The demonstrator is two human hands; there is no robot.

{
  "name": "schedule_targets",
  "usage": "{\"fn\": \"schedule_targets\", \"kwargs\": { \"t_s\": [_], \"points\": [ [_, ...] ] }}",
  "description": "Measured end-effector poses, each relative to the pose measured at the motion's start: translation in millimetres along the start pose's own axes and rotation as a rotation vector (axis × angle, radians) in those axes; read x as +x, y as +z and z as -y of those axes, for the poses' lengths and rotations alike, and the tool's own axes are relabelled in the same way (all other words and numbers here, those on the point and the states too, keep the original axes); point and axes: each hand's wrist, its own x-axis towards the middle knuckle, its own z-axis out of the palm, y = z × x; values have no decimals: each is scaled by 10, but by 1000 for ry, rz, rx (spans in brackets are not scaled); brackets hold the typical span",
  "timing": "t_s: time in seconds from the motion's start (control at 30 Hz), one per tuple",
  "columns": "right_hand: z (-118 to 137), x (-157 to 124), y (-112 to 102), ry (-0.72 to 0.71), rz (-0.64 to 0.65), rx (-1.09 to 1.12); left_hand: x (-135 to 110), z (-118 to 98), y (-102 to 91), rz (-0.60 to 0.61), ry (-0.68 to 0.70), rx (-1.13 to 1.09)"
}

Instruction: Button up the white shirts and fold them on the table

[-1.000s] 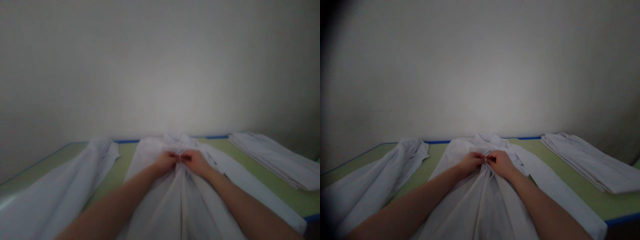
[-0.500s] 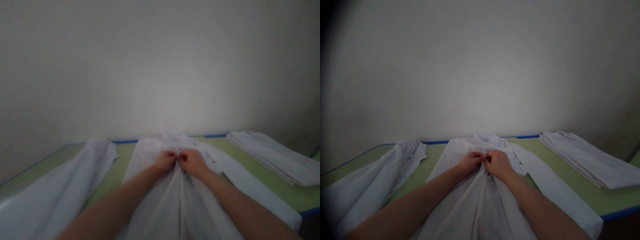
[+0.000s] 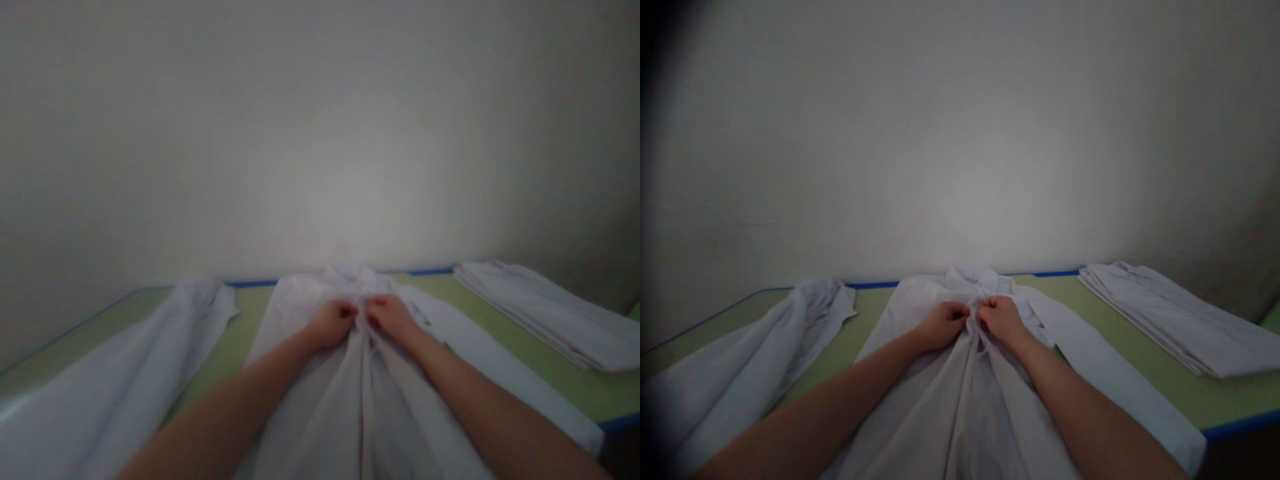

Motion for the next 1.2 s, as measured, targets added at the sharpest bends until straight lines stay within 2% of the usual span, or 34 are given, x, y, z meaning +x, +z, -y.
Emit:
{"fn": "schedule_targets", "kwargs": {
  "t_s": [0.13,0.27,0.4,0.57,0.7,0.8,0.87,0.97,1.07,1.13,1.2],
  "points": [
    [-21,8,9,128,120,429,-41,-166,13,9,140,92],
    [-42,38,-6,203,148,671,-13,-281,23,5,119,54],
    [-70,68,-22,197,228,690,-1,-291,-11,25,83,96],
    [-145,97,21,194,230,618,-32,-230,-39,13,162,281],
    [-184,130,29,179,217,389,-15,-183,-48,-6,176,342],
    [-124,125,-14,-4,111,4,15,-182,-49,-40,121,322],
    [-26,72,-51,-135,86,-259,25,-188,-60,-73,59,326],
    [174,-108,-95,-184,205,-556,8,-182,-133,-65,-22,359],
    [347,-377,-126,-191,332,-777,-52,-199,-292,30,-68,421],
    [412,-563,-147,-209,378,-863,-133,-293,-414,75,-89,498],
    [431,-718,-170,-210,412,-879,-269,-493,-496,31,-44,569]
  ]
}}
